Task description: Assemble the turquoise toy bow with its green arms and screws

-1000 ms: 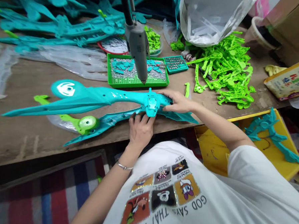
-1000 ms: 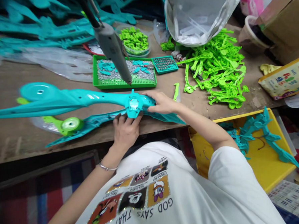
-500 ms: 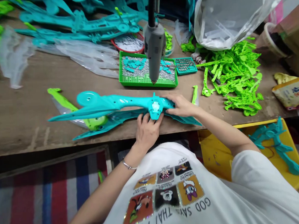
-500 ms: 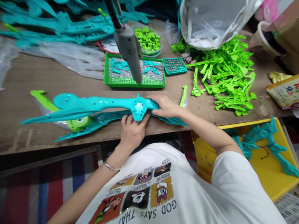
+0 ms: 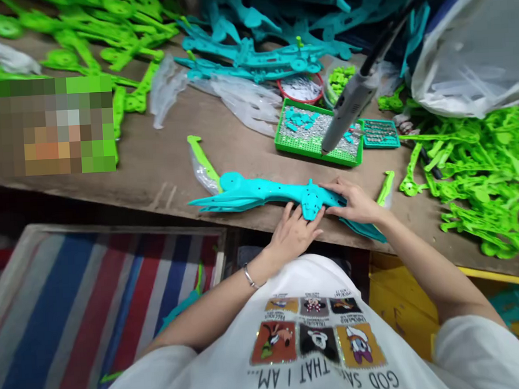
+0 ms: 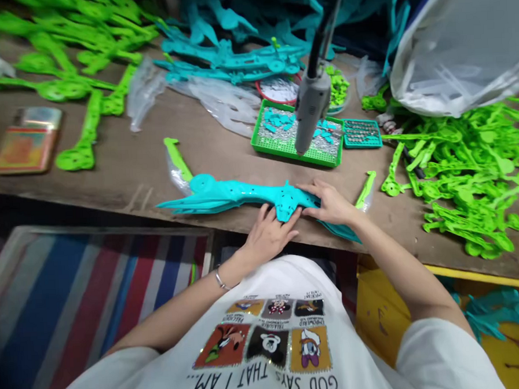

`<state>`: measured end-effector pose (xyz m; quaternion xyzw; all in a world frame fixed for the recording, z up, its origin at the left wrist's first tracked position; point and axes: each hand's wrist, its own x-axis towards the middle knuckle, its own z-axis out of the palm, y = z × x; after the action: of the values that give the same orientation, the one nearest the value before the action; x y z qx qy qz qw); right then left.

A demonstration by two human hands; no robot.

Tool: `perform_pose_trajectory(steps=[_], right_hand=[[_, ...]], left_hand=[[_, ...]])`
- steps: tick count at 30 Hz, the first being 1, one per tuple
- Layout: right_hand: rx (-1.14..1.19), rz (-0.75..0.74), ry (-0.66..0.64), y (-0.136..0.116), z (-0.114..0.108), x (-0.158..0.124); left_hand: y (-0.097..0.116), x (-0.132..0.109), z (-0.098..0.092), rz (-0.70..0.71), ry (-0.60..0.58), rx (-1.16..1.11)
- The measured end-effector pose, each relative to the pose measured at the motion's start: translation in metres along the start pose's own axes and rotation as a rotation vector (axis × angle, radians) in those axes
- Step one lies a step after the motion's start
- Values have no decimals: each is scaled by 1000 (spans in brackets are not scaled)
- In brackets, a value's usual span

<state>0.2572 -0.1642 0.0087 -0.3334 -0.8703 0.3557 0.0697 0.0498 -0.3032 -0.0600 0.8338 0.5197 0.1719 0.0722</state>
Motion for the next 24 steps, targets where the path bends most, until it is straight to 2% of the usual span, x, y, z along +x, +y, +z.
perform_pose_trajectory(steps=[6,11,14,16,18,19,20,21,22,23,24], right_hand=[[9,20,-41,7,2,2],[20,53,-66,8,2,5],[13,77,-68,6,3,5],[-8,87,-67,5,3,4],[-29,85,-70,5,3,3],[-35,80,-69,5,3,2],[-40,74,-68,6,3,2],[-43,67,-66,6,4,2],[-45,61,-63,7,4,1],[-47,58,-60,7,4,1],[-49,58,-61,7,5,1]], left_hand=[[-6,-5,-5,45,-27,40],[-18,-11,-7,186,41,2],[-26,-32,-14,283,118,-60],[-35,-54,-27,292,193,-114],[-49,-75,-47,106,338,-116],[-60,-83,-60,-115,460,-67],[-72,-87,-73,-405,557,-4],[-86,-89,-85,-648,569,23],[-100,-87,-96,-823,524,6],[-114,-84,-105,-928,437,-53],[-128,-78,-110,-971,334,-168]])
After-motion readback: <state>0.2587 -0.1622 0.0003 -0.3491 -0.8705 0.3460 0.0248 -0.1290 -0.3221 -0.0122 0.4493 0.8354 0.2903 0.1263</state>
